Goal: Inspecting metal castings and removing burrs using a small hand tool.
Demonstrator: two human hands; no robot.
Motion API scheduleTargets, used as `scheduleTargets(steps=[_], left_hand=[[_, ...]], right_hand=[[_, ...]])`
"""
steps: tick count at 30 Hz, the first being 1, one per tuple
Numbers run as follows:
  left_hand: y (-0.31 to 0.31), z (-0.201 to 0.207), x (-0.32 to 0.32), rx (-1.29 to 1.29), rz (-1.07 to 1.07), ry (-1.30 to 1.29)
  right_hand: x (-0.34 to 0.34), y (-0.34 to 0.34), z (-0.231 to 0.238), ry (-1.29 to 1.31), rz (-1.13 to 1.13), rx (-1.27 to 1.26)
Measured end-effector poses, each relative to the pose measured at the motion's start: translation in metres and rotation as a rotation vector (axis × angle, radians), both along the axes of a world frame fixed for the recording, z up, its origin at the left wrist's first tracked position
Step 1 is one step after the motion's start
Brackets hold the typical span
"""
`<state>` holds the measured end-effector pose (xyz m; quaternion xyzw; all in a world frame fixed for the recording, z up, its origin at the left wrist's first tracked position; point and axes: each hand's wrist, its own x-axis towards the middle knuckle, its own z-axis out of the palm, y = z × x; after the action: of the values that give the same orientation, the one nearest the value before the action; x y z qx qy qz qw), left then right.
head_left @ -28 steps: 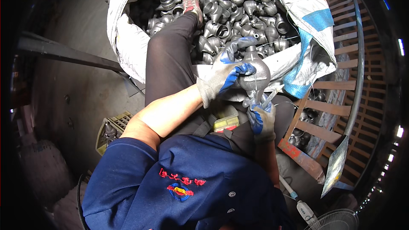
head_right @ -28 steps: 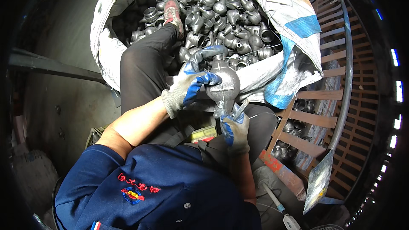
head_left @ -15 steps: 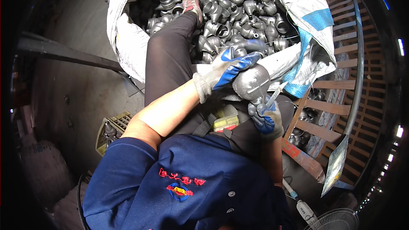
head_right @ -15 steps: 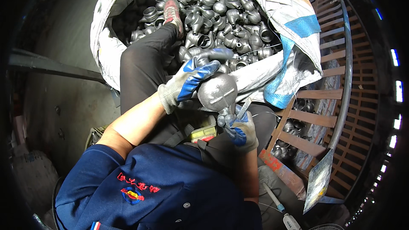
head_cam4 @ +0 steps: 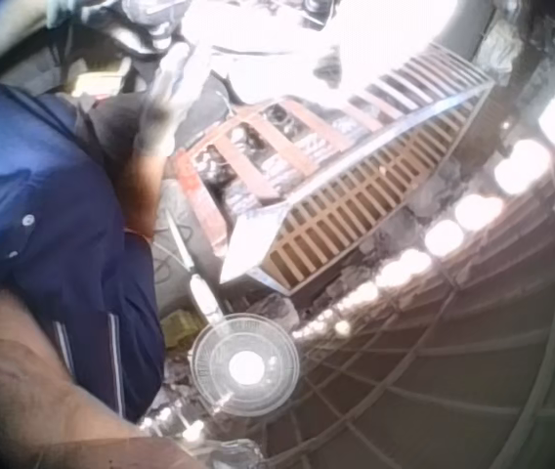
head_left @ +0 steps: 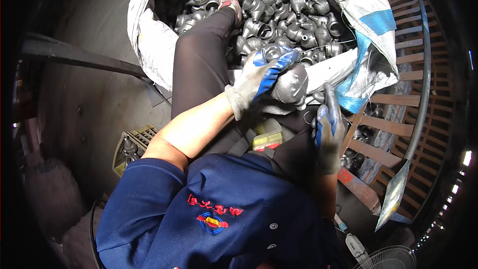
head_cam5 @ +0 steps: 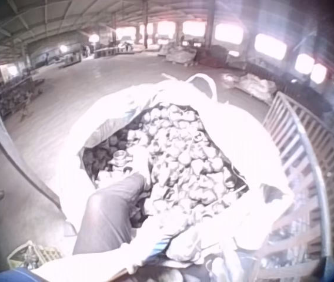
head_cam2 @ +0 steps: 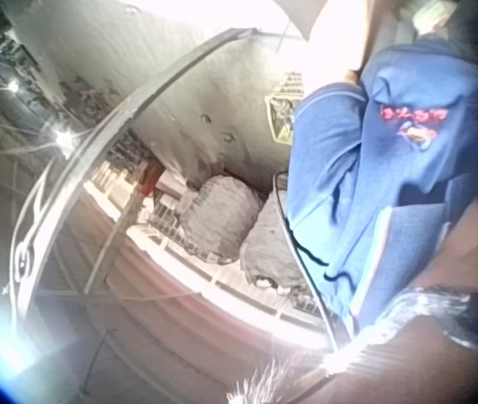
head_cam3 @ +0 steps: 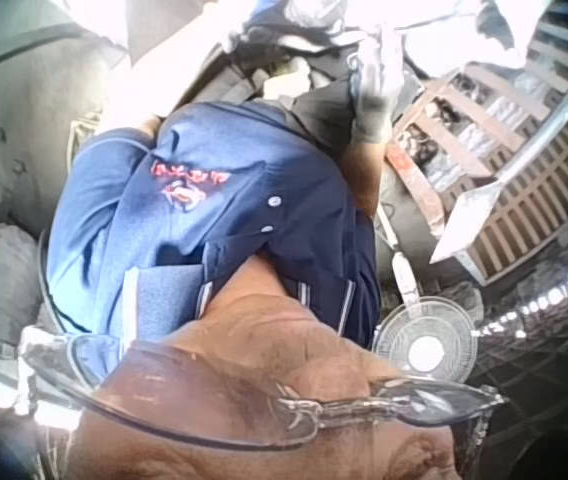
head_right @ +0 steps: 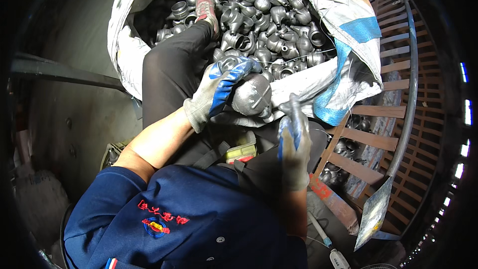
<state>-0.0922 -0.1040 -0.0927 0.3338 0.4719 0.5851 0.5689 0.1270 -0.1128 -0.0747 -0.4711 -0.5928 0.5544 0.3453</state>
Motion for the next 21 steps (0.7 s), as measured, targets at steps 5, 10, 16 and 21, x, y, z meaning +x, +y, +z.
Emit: scheduleTargets(steps=[5, 10, 16, 21], left_hand=[[-0.008, -0.011, 0.003, 0.467, 0.048, 0.593], [0.0, -0.017, 0.005, 0.013, 0.011, -0.049], [-0.003, -0.016, 0.009, 0.565, 0.215, 0.572], [-0.003, -0.013, 0.009, 0.286, 0.174, 0.332]], right_hand=[[-0.014, -0.007, 0.021, -0.353, 0.167, 0.589], [-0.016, -0.006, 0.025, -0.406, 0.173, 0.633], [-0.019, -0.002, 0.025, -0.473, 0.198, 0.677], [-0.021, -0.006, 0.033, -0.558, 0.196, 0.638]])
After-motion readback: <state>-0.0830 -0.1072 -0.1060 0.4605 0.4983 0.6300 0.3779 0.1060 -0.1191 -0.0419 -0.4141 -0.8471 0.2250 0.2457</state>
